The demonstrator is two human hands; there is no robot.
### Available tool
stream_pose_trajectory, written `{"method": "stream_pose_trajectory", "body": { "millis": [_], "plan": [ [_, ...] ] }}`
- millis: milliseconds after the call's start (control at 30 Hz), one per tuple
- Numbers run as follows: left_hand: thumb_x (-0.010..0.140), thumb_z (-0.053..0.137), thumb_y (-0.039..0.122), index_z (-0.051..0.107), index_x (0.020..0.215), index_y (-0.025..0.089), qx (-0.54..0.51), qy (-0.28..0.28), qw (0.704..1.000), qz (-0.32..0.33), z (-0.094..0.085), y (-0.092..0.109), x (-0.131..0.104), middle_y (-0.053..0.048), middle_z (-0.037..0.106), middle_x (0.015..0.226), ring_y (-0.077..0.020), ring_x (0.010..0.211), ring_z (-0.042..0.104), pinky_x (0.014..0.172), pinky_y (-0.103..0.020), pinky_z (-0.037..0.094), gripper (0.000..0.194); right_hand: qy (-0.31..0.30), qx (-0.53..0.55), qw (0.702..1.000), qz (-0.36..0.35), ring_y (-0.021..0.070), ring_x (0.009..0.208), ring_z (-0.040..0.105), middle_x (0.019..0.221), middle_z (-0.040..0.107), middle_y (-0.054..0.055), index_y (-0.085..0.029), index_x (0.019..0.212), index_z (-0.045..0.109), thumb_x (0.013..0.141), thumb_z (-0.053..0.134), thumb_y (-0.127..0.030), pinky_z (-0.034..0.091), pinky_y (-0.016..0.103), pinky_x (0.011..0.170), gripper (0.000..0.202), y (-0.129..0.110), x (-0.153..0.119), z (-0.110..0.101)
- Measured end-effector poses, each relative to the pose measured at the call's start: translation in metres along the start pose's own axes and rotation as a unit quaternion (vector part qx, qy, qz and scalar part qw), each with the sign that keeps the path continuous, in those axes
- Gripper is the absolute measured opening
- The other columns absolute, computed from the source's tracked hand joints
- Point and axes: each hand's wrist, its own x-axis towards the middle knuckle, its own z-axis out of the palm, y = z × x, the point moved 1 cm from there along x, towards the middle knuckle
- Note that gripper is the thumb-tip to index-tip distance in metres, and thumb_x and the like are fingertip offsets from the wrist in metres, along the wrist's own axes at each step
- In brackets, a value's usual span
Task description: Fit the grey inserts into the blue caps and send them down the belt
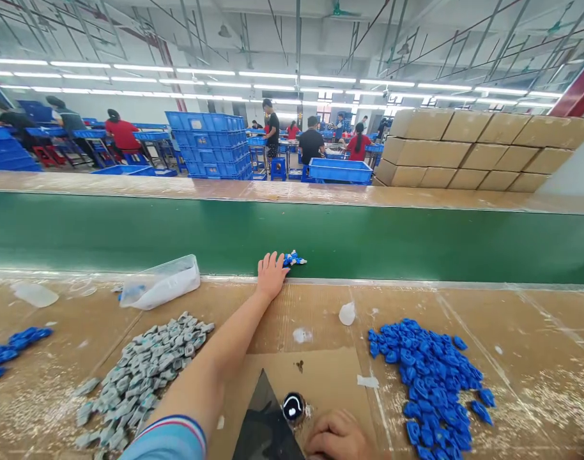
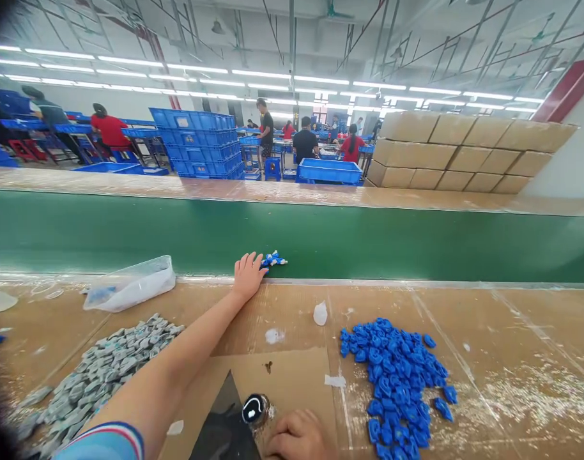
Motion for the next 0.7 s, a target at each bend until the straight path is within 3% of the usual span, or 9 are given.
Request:
{"method": "stream_pose_trajectory", "body": {
  "millis": [100,233,367,433,533,600,700],
  "plan": [
    [0.086,0.040,0.017,0.057,0.123,0.020,0.010,-0.009,0.999,0.040,-0.015,0.000,-0.042,-0.017,0.054,0.134,-0.0323,0.129,0.043,0.104,-0.052,0.034,0.041,-0.014,0.030,0.998,0.050,0.0127,0.078,0.065,0.083,0.070,0.000,-0.026,0.089,0.068,0.084,0.059,-0.020,0.049,0.023,0.071,0.013,-0.023,0.010,-0.019],
    [0.083,0.038,0.017,0.057,0.120,0.019,0.015,-0.021,0.999,0.048,-0.039,-0.008,-0.107,-0.016,0.058,0.128,-0.0320,0.123,0.049,0.099,-0.053,0.039,0.041,0.011,0.051,0.992,0.111,0.0136,0.083,0.065,0.091,0.070,0.003,-0.025,0.096,0.070,0.085,0.057,-0.020,0.051,0.023,0.075,0.017,-0.044,0.008,-0.038],
    [0.083,0.042,0.034,0.056,0.116,0.018,-0.060,-0.009,0.996,0.071,-0.071,-0.024,-0.170,-0.017,0.061,0.119,-0.0323,0.113,0.055,0.096,-0.051,0.043,0.039,0.147,0.010,0.976,0.161,0.0137,0.081,0.065,0.092,0.069,0.006,-0.023,0.102,0.068,0.088,0.052,-0.021,0.052,0.024,0.073,0.021,-0.046,-0.023,-0.064],
    [0.083,0.043,0.041,0.056,0.114,0.019,-0.107,-0.013,0.993,0.050,-0.085,-0.028,-0.202,-0.014,0.063,0.114,-0.0314,0.108,0.058,0.092,-0.049,0.046,0.040,0.251,-0.051,0.941,0.223,0.0141,0.074,0.063,0.090,0.068,0.006,-0.022,0.099,0.068,0.087,0.053,-0.024,0.053,0.026,0.068,0.019,-0.040,-0.050,-0.083],
    [0.082,0.045,0.048,0.056,0.112,0.021,-0.165,-0.024,0.985,-0.035,-0.096,-0.025,-0.244,-0.012,0.065,0.109,-0.0291,0.097,0.061,0.079,-0.043,0.052,0.042,0.374,-0.132,0.850,0.347,0.0156,0.064,0.059,0.082,0.066,0.007,-0.020,0.094,0.067,0.083,0.059,-0.036,0.054,0.030,0.061,0.021,-0.024,-0.091,-0.109],
    [0.082,0.045,0.051,0.057,0.109,0.021,-0.186,-0.021,0.979,-0.082,-0.096,-0.019,-0.263,-0.011,0.066,0.105,-0.0285,0.093,0.062,0.075,-0.042,0.052,0.043,0.377,-0.121,0.825,0.403,0.0155,0.062,0.058,0.086,0.065,0.007,-0.019,0.100,0.065,0.075,0.066,-0.044,0.054,0.031,0.056,0.035,-0.011,-0.112,-0.118],
    [0.081,0.047,0.052,0.058,0.105,0.021,-0.183,0.003,0.979,-0.095,-0.091,-0.010,-0.274,-0.011,0.067,0.103,-0.0294,0.097,0.060,0.084,-0.045,0.049,0.041,0.316,-0.054,0.843,0.431,0.0149,0.062,0.059,0.095,0.061,0.007,-0.021,0.113,0.060,0.060,0.078,-0.046,0.056,0.032,0.054,0.062,0.004,-0.122,-0.119]
  ]
}}
